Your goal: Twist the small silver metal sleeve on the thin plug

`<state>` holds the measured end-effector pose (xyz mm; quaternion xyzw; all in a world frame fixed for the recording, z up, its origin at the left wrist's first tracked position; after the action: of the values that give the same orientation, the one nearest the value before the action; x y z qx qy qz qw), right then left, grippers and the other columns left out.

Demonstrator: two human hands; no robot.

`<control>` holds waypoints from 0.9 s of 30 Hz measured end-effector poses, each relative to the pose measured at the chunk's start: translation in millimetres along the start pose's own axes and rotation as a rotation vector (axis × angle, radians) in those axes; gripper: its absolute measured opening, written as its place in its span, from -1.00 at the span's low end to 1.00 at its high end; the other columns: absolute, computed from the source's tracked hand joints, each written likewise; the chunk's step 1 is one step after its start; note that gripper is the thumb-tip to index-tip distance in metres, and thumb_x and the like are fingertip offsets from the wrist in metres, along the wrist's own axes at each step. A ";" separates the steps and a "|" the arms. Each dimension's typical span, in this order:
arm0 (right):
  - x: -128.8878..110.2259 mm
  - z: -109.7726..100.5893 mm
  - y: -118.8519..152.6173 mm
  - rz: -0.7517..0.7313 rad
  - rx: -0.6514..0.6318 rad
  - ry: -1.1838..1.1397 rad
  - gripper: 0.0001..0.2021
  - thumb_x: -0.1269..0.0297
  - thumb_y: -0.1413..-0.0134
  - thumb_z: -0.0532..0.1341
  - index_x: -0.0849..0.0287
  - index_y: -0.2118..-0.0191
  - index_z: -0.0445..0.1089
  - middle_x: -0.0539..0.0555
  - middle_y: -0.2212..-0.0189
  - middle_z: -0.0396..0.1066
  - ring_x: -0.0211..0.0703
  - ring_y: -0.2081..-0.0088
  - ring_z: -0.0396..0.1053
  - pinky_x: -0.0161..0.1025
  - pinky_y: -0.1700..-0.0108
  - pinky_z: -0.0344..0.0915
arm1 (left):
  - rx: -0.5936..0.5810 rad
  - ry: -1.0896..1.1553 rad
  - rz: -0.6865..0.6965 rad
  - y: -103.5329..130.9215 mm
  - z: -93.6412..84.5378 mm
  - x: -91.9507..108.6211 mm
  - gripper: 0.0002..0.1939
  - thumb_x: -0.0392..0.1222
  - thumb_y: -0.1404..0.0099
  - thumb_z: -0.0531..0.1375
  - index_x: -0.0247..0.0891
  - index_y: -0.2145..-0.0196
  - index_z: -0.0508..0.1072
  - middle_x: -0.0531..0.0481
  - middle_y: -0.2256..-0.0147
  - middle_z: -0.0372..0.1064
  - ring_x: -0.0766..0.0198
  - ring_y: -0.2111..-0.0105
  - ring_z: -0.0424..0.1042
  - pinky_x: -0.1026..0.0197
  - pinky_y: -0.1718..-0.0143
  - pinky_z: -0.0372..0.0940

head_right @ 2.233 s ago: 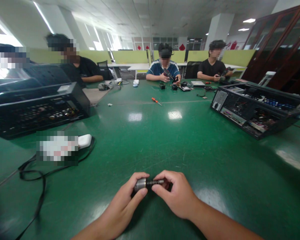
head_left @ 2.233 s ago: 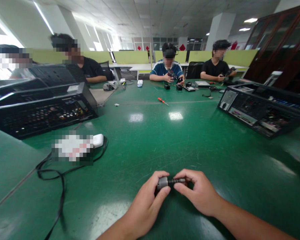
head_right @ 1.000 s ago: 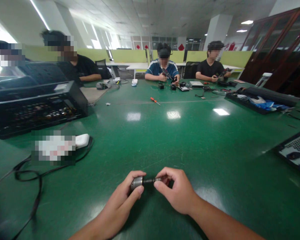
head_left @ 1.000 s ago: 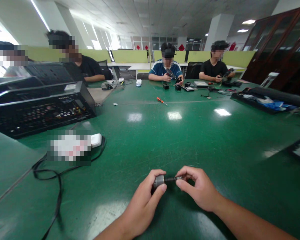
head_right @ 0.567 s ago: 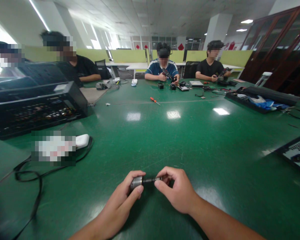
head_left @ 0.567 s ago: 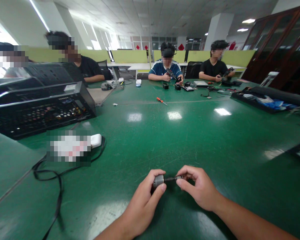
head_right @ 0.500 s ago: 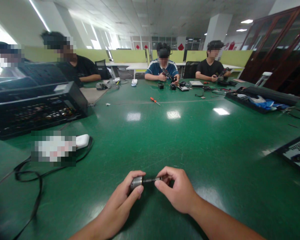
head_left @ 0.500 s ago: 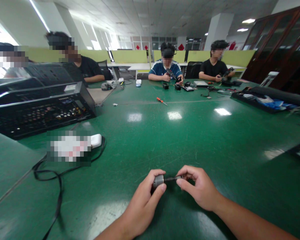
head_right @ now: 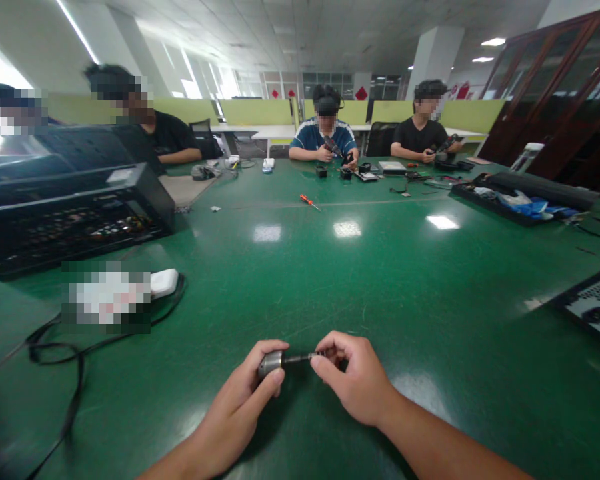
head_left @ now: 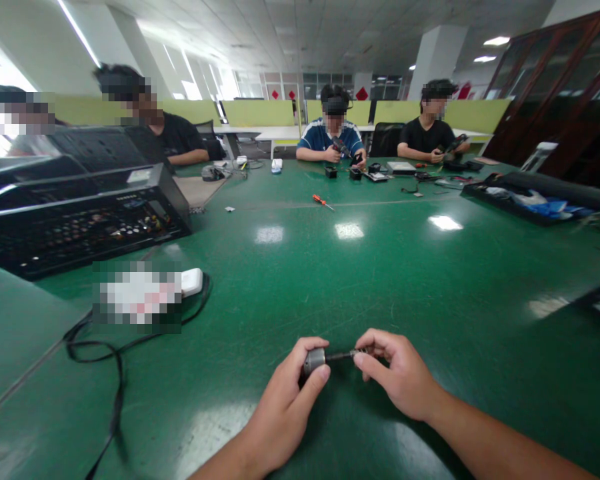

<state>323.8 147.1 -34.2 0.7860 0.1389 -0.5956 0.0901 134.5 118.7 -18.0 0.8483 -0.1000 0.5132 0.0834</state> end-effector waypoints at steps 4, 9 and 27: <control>1.6 -0.2 -0.7 0.000 -0.010 -0.010 -0.84 0.23 -0.16 0.19 0.22 0.36 0.37 -0.05 0.59 0.33 -0.28 0.52 0.27 -0.33 0.40 0.18 | -0.003 0.000 -0.004 -0.5 -0.4 -0.1 -0.70 -0.01 -0.39 0.04 -0.17 0.00 0.29 -0.05 0.21 0.42 0.12 0.21 0.38 0.12 0.11 0.23; 1.5 -0.1 0.3 -0.011 -0.006 -0.008 -0.84 0.23 -0.16 0.19 0.22 0.36 0.36 -0.04 0.59 0.34 -0.27 0.51 0.29 -0.32 0.40 0.19 | -0.002 -0.001 -0.013 -0.7 -1.9 0.9 -0.69 0.00 -0.38 0.05 -0.18 0.00 0.31 -0.04 0.27 0.42 0.10 0.21 0.39 0.10 0.10 0.24; 3.2 -1.3 0.5 0.000 0.004 -0.028 -0.87 0.27 -0.12 0.20 0.21 0.37 0.36 -0.04 0.59 0.34 -0.27 0.52 0.29 -0.32 0.40 0.20 | 0.014 0.021 -0.004 0.1 -1.8 -1.4 -0.70 0.00 -0.37 0.07 -0.18 0.03 0.33 0.00 0.35 0.40 0.11 0.25 0.39 0.11 0.12 0.24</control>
<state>325.9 147.4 -36.9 0.7778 0.1365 -0.6068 0.0905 132.3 119.2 -18.4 0.8438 -0.0936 0.5225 0.0796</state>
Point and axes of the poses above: each hand's wrist, its own y-axis away from the middle knuckle, its own z-axis out of the palm, x = y × z, the point moved 4 cm from there along -y, towards the middle knuckle
